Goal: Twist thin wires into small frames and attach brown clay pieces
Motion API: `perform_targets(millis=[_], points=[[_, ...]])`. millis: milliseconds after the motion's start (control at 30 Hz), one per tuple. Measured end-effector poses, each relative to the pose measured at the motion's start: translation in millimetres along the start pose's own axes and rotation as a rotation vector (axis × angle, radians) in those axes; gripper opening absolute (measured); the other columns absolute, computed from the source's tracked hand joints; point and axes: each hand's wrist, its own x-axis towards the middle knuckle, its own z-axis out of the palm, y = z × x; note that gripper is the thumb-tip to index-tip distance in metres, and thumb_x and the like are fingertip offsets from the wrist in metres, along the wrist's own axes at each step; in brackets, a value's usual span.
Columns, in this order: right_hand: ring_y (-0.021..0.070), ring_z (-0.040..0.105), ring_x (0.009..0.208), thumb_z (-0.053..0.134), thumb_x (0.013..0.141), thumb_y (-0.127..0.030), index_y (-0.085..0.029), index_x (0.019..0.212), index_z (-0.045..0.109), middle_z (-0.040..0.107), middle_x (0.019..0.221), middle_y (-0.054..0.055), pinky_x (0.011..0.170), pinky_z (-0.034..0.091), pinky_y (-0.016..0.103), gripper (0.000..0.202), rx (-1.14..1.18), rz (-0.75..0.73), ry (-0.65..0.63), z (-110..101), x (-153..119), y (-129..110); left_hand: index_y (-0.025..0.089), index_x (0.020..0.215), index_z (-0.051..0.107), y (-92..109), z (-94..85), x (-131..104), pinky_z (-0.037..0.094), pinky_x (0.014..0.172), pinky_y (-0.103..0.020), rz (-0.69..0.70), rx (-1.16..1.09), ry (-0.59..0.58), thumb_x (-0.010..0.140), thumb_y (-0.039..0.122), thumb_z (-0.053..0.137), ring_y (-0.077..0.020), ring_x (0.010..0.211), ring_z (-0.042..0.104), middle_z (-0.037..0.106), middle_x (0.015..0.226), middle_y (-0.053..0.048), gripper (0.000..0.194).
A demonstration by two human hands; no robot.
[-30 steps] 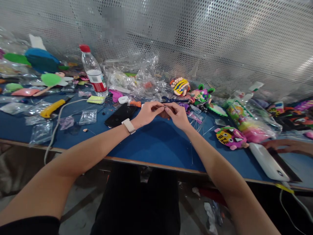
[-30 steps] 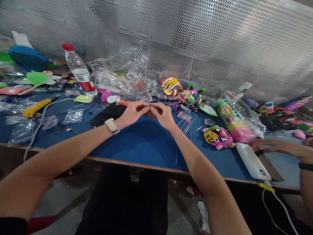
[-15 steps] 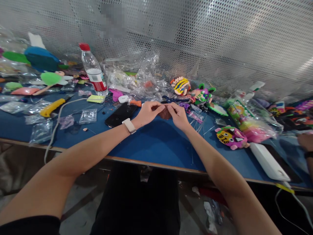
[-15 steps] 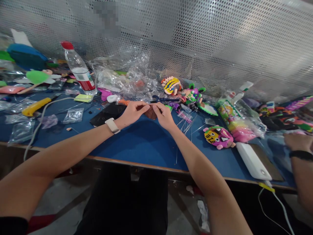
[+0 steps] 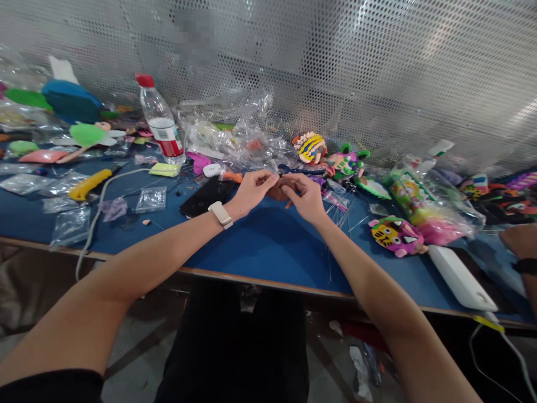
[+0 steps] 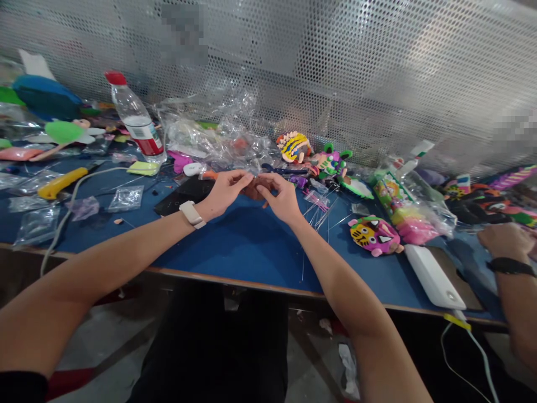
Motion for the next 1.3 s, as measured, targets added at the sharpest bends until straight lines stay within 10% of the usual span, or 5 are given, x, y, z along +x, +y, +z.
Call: perform_targets(millis=[633,1300], points=[[0.0256,0.078,0.093,0.082,0.095,-0.051,-0.028,0.125,0.083,0.082,0.115,0.008,0.056,0.069,0.036,0.037,-0.082,0.006,-0.038,2.0,-2.7,-6.5,0.016,0.101,0.076,4.8,-3.0,-2.2,0.07,0.078,-0.036,-0.019,0.093,-0.063,0.103,0.053,0.076,-0.0199,0.081,0.081,0.083,0.091,-0.01,0.038],[0.023,0.076,0.073,0.081,0.09,-0.077,-0.027,0.103,0.082,0.082,0.092,0.006,0.053,0.065,0.036,0.053,0.008,0.091,0.074,-2.3,3.7,-4.3,0.018,0.089,0.077,-2.8,-6.4,1.6,0.056,0.072,-0.034,0.132,0.346,-0.079,0.099,0.06,0.076,-0.0184,0.075,0.067,0.078,0.085,-0.008,0.043]])
